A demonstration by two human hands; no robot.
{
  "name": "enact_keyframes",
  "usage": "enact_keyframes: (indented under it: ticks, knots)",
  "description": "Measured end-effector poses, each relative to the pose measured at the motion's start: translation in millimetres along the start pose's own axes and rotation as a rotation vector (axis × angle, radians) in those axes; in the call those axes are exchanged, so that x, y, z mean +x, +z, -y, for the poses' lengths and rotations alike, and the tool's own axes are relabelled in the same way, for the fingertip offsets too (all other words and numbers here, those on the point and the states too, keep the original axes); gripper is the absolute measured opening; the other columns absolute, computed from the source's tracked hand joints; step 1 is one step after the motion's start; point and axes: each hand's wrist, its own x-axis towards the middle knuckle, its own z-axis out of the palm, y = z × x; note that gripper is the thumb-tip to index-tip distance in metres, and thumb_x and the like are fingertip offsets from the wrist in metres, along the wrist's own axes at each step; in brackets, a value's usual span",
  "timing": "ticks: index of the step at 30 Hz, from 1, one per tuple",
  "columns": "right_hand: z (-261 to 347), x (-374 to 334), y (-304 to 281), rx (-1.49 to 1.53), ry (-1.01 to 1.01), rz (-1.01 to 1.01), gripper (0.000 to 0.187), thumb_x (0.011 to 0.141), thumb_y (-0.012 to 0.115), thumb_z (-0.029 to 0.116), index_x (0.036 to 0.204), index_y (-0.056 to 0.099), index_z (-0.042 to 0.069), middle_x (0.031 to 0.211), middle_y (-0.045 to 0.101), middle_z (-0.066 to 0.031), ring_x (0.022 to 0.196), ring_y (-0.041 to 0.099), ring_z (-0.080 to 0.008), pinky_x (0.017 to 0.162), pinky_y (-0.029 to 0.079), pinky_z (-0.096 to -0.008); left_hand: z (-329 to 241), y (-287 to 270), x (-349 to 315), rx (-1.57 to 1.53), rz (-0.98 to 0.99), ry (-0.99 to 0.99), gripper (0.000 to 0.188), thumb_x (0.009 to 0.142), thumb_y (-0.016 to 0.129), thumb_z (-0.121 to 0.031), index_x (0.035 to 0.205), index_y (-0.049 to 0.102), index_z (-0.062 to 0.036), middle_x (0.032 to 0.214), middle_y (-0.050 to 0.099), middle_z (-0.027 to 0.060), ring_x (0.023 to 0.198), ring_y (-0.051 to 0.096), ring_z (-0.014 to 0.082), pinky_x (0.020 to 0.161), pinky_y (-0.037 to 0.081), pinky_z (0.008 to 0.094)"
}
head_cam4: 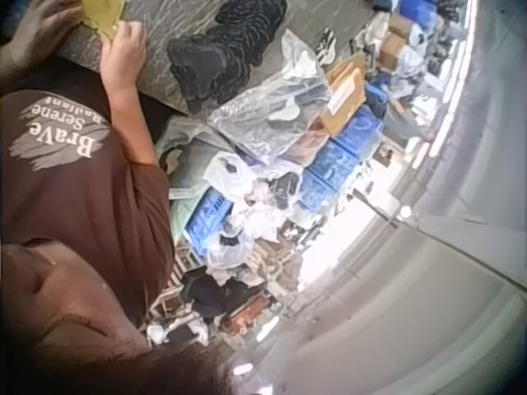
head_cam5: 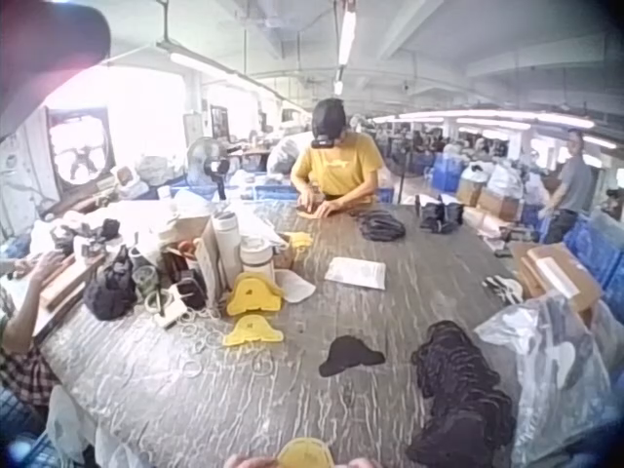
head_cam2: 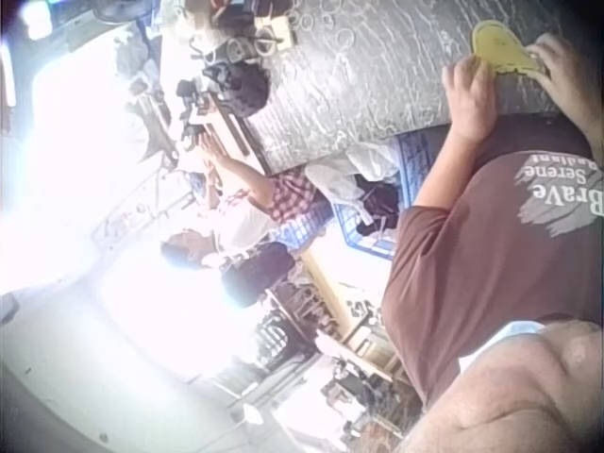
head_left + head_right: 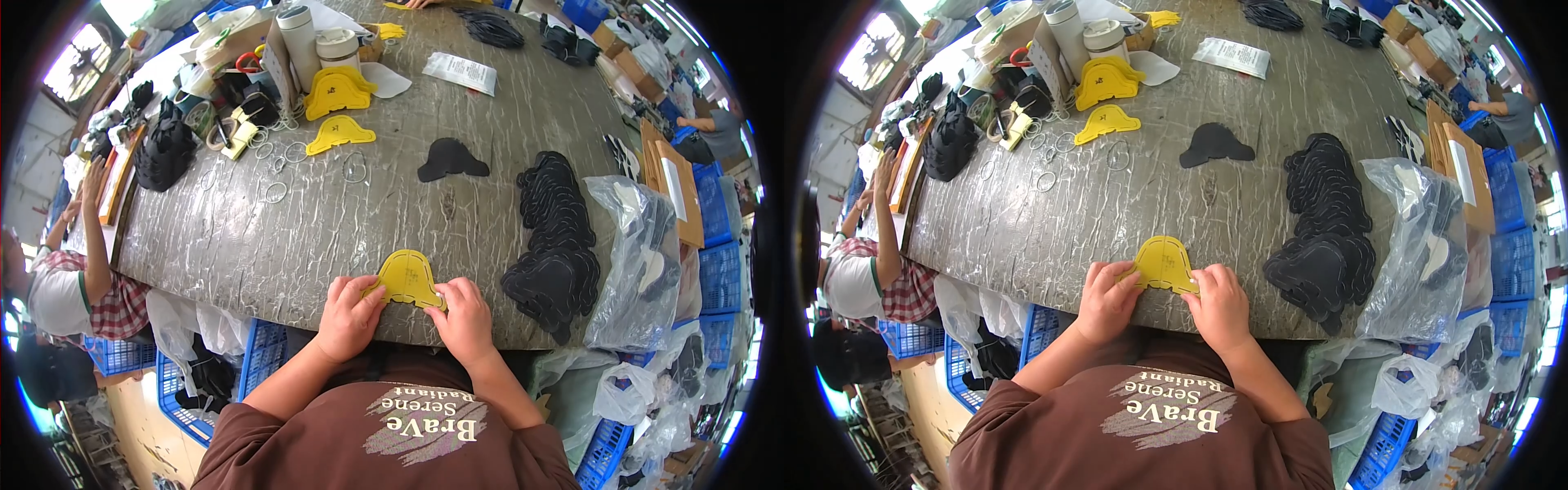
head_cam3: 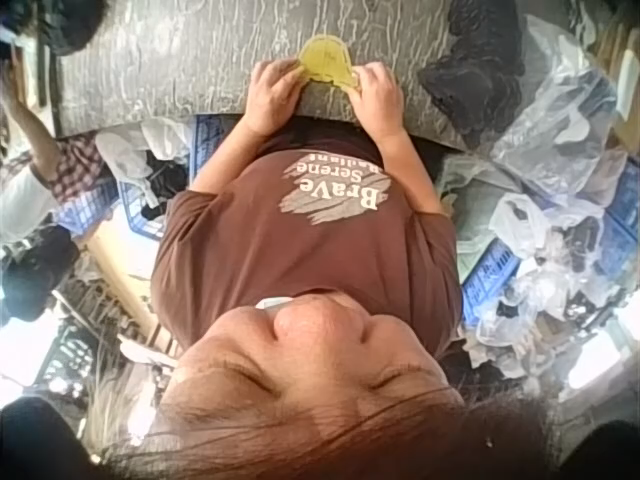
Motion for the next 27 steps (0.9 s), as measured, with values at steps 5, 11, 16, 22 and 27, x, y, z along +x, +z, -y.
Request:
enact_keyframes:
  ticks: [5,11,16,22,27]
  knots:
    - [-1.1,-0.7,1.9,-0.02,-0.021,0.007,0.035,0.07,0.078,0.012,0.1,0.062,0.005,0.095,0.055,-0.008,0.092,0.057,-0.0288,0.076,0.049,-0.0403,-3.7,-4.3,6.0,-0.005,0.094,-0.125,0.03,0.072,0.073,-0.001,0.101,0.066,-0.0024,0.106,0.061,0.012,0.095,0.056,0.0329,0.082,0.049,0.0403]
    - [-0.4,-1.3,5.7,-0.035,0.008,-0.03,0.034,0.069,0.079,0.013,0.098,0.064,0.006,0.094,0.055,-0.0075,0.089,0.057,-0.0288,0.075,0.049,-0.0403,-3.3,-7.2,6.4,-0.072,0.121,-0.195,0.026,0.074,0.073,-0.002,0.099,0.067,0.0,0.106,0.061,0.0116,0.097,0.055,0.0324,0.085,0.048,0.0402]
    - [1.2,-0.1,6.4,-0.026,0.038,-0.05,0.031,0.068,0.08,0.013,0.094,0.065,0.004,0.091,0.058,-0.0083,0.087,0.06,-0.0296,0.073,0.049,-0.0401,-0.8,-10.0,6.1,-0.096,0.128,-0.184,0.027,0.073,0.072,-0.001,0.099,0.068,0.0014,0.104,0.062,0.0114,0.095,0.055,0.0316,0.085,0.048,0.0386]
    - [2.5,0.2,6.3,-0.015,0.035,-0.056,0.031,0.068,0.081,0.013,0.094,0.066,0.004,0.09,0.058,-0.0083,0.086,0.06,-0.0292,0.073,0.049,-0.0398,3.8,-10.4,5.8,-0.12,0.133,-0.189,0.026,0.073,0.072,0.0,0.098,0.068,0.0014,0.102,0.062,0.0111,0.094,0.055,0.0315,0.084,0.049,0.0385]
    - [2.5,0.5,6.1,-0.009,0.032,-0.062,0.031,0.068,0.081,0.013,0.093,0.066,0.004,0.09,0.058,-0.0084,0.084,0.06,-0.0291,0.072,0.049,-0.0397,4.6,-10.1,5.4,-0.123,0.132,-0.191,0.026,0.073,0.072,0.001,0.098,0.068,0.0013,0.102,0.062,0.0108,0.093,0.055,0.0313,0.083,0.049,0.0382]
